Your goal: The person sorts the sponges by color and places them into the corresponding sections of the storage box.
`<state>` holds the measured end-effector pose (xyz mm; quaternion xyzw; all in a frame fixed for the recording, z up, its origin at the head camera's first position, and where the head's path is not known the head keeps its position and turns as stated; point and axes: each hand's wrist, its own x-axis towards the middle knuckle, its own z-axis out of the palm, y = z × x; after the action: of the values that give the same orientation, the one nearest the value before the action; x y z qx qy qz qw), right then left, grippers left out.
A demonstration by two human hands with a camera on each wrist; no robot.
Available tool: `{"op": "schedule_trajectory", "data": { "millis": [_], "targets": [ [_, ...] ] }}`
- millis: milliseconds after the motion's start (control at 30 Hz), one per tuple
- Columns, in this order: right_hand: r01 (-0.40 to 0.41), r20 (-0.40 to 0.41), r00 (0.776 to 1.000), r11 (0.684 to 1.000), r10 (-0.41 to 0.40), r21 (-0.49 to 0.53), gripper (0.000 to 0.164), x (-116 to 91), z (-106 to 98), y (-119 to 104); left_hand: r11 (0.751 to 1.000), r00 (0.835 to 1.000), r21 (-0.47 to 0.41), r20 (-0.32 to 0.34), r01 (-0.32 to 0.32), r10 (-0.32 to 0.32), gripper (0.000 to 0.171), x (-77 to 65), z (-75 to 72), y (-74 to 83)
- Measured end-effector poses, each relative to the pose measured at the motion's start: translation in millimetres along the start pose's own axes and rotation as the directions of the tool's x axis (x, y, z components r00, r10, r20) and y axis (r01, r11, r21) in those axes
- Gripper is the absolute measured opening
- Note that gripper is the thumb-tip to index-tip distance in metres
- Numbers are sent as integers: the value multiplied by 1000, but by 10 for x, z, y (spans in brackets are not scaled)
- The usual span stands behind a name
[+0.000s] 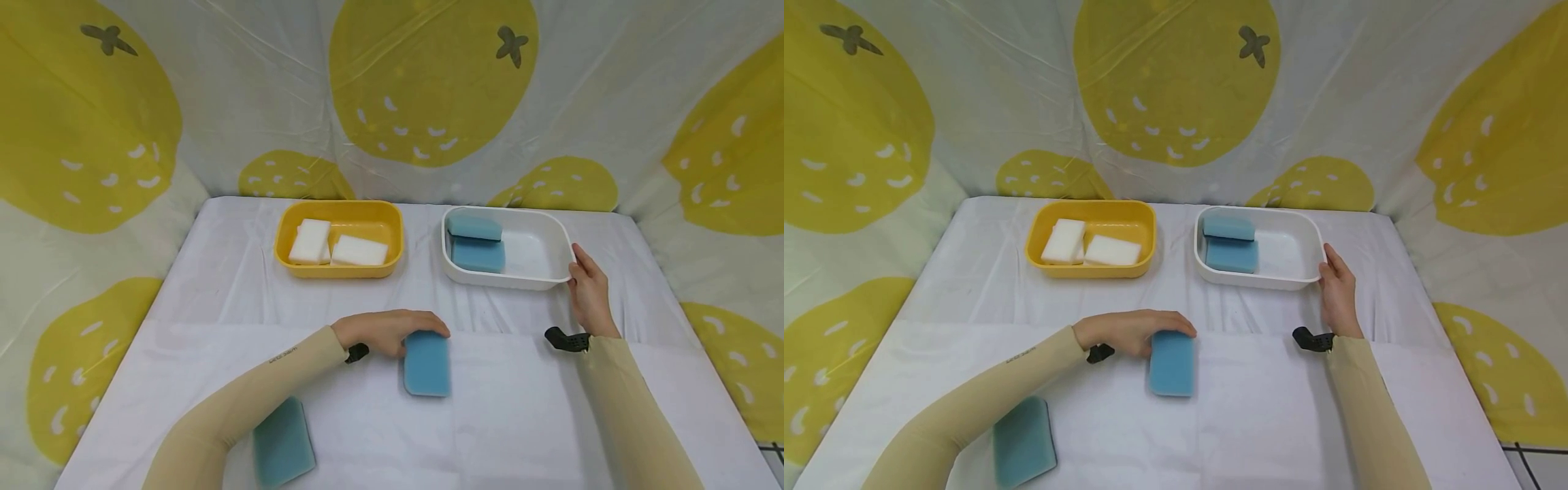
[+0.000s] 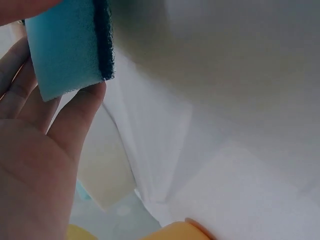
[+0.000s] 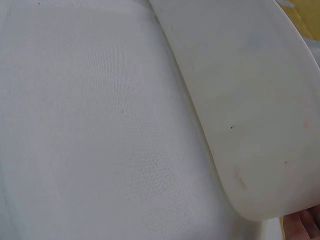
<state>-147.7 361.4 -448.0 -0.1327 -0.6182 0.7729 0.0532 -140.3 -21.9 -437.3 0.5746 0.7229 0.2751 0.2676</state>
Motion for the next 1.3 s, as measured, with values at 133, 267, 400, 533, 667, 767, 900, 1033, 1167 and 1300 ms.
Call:
{"op": "schedule_trajectory", "data": {
  "millis": [133, 267, 400, 533, 667, 767, 900, 1033, 1167, 1300],
  "targets": [
    [3, -4, 1000, 1000, -3, -3, 53, 2, -4, -1, 1000, 999, 4, -23, -25, 25, 69, 7, -40, 18],
    [4, 1, 1000, 1000, -4, 16, 53, 7, -2, 2, 999, 998, -4, -45, -40, 40, 68, 17, -100, 47],
    [5, 3, 1000, 1000, -5, 17, 53, 6, -7, 6, 999, 997, -15, -67, -42, 41, 64, 29, -171, 91],
    [19, 5, 1000, 1000, -19, -12, 53, 6, -12, 10, 999, 995, -16, -96, -28, 27, 66, 41, -250, 130],
    [29, 6, 1000, 999, -28, -32, 53, 6, -16, 22, 1000, 990, 15, -139, -19, 21, 71, 63, -328, 156],
    [30, 6, 1000, 999, -30, -29, 53, 5, -17, 24, 999, 984, 36, -176, -19, 25, 69, 96, -390, 178],
    [22, 2, 1000, 1000, -22, -17, 53, 6, -16, 21, 999, 975, 41, -222, -4, 13, 69, 170, -487, 200],
    [10, -1, 1000, 1000, -10, -4, 53, 6, -20, 17, 998, 965, 53, -261, 27, -12, 70, 285, -599, 213],
    [12, 1, 1000, 1000, -12, -10, 53, 4, -20, 18, 995, 953, 77, -302, 56, -31, 70, 403, -696, 212],
    [20, 5, 1000, 1000, -20, -21, 53, -2, -24, 17, 989, 935, 87, -345, 116, -80, 70, 507, -777, 207]
  ]
}}
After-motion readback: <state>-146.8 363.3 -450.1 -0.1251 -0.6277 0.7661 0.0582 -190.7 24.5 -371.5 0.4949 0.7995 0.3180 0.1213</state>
